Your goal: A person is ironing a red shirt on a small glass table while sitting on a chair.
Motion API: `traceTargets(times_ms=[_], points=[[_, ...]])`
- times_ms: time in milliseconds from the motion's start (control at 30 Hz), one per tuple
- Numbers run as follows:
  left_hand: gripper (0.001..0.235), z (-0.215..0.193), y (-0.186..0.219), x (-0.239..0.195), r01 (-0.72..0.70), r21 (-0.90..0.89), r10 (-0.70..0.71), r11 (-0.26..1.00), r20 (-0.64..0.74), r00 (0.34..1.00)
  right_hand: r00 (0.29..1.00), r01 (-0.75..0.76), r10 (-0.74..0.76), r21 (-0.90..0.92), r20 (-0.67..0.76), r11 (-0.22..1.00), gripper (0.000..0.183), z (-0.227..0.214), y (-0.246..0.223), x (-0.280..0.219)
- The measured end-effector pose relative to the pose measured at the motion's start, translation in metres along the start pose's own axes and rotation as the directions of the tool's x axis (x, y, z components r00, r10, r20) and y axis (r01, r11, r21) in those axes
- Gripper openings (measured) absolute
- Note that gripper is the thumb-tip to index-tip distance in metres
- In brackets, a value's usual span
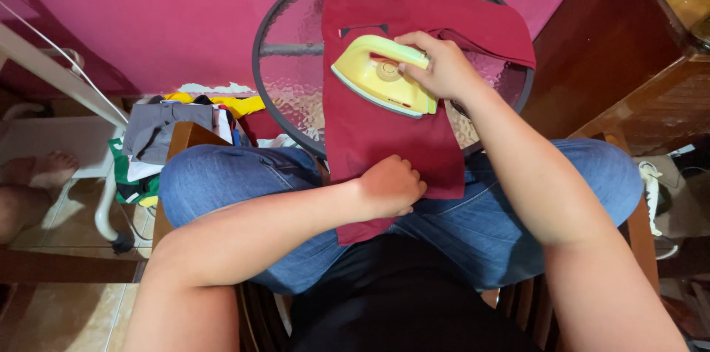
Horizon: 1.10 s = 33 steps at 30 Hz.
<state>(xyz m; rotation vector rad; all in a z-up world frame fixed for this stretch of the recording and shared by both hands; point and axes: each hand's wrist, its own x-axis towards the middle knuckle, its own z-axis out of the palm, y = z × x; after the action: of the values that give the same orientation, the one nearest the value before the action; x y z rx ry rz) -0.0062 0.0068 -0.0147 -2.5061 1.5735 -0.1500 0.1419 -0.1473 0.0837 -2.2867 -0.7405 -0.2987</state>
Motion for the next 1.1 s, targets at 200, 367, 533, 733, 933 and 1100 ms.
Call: traceTargets(times_ms=[200,367,533,733,933,1100], points=[[0.044,0.0,0.001,0.0,0.013,0.008,-0.012,1.0,-0.045,0.999,0.998,-0.022,0.013,-0.139,-0.061,0.99,0.049,0.004,0.007,0.005],[0.045,-0.003,0.002,-0.001,0.006,0.002,-0.006,1.0,-0.059,0.998,0.999,0.036,-0.036,-0.006,-0.013,0.999,0.048,-0.003,-0.008,0.0],[0.047,0.003,0.0,0.001,-0.008,-0.003,0.008,1.0,-0.074,0.997,1.0,-0.019,0.017,-0.11,-0.016,0.994,0.05,0.004,0.009,0.007],[0.046,0.002,0.001,0.002,0.006,-0.006,-0.006,1.0,-0.074,0.997,1.0,-0.001,0.001,-0.052,-0.002,0.999,0.048,0.0,-0.002,0.003],[0.043,-0.002,0.002,0.002,0.012,-0.01,-0.012,1.0,-0.075,0.997,0.998,-0.07,0.07,-0.149,-0.011,0.986,0.049,0.005,0.006,0.007],[0.041,-0.004,0.003,0.003,0.014,-0.023,-0.016,1.0,-0.075,0.997,0.996,-0.087,0.09,-0.176,0.01,0.981,0.05,0.003,0.003,0.004]])
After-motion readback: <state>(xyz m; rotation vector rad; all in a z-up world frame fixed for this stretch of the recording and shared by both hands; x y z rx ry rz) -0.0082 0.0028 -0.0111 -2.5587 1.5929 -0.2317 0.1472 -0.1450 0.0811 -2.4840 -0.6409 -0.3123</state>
